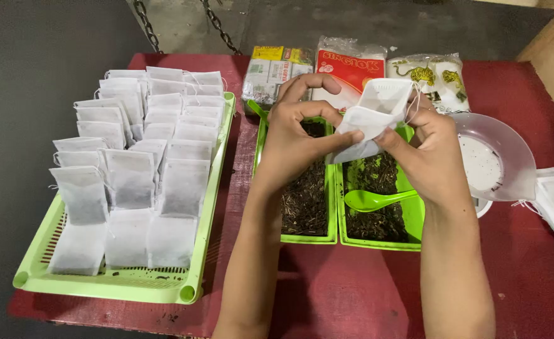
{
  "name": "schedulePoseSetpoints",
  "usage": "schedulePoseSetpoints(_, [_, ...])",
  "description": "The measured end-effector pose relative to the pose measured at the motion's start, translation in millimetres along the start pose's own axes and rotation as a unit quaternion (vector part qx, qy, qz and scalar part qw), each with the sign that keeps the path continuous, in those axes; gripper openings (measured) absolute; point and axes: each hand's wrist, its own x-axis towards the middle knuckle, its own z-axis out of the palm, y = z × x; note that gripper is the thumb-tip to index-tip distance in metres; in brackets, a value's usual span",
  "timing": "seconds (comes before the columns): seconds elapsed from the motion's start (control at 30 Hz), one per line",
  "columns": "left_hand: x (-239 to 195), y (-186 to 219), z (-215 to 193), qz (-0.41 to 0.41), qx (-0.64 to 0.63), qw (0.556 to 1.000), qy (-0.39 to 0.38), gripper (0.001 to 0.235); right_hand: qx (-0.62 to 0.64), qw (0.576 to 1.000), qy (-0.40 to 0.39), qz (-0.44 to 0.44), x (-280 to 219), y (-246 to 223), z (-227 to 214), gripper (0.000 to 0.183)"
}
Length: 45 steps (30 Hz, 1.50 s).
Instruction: The person fills white tea bags with loose tea leaves using a green plastic spoon. They scoop tea from green containers, pour it into the bags, and place the filled bags into a green tray. The person also uses a digital scale to weigh the tea bags.
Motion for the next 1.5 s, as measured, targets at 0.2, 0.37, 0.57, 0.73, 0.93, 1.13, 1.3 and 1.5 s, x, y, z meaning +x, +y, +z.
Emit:
schedulePoseSetpoints(0.2, [0, 2, -7, -0.020, -0.041, 0.997, -0.060, 0.027, -0.018, 1.000, 0.018, 0.002, 4, -21, 2, 0.026])
schedulePoseSetpoints(0.37, [1, 1, -1, 0.000, -0.002, 0.998, -0.065, 0.023, -0.036, 0.998, 0.047, -0.036, 3, -14, 4, 0.022])
schedulePoseSetpoints(0.57, [0, -10, 4, -0.008, -0.020, 0.998, -0.060, 0.030, -0.036, 0.998, 0.054, -0.013, 2, -10, 1, 0.024])
schedulePoseSetpoints(0.73, [1, -12, -1, 0.017, 0.038, 0.999, -0.011, 0.012, -0.074, 0.995, 0.033, -0.049, 3, -4, -7, 0.010])
schedulePoseSetpoints(0.93, [1, -28, -6, -0.054, 0.059, 0.994, -0.073, 0.017, -0.232, 0.972, 0.001, -0.043, 5, 3, -19, 0.022])
schedulePoseSetpoints(1.13, [0, -42, -11, -0.038, 0.205, 0.973, -0.095, 0.028, -0.284, 0.955, -0.074, -0.034, 4, 11, -25, 0.025])
schedulePoseSetpoints(1.3, [1, -49, -22, -0.094, 0.181, 0.969, -0.136, 0.023, -0.304, 0.946, -0.094, 0.053, 5, 1, -17, 0.038])
schedulePoseSetpoints(1.5, [1, -95, -11, -0.020, 0.240, 0.966, -0.095, 0.019, -0.372, 0.924, -0.080, 0.034, 5, 31, -19, 0.027])
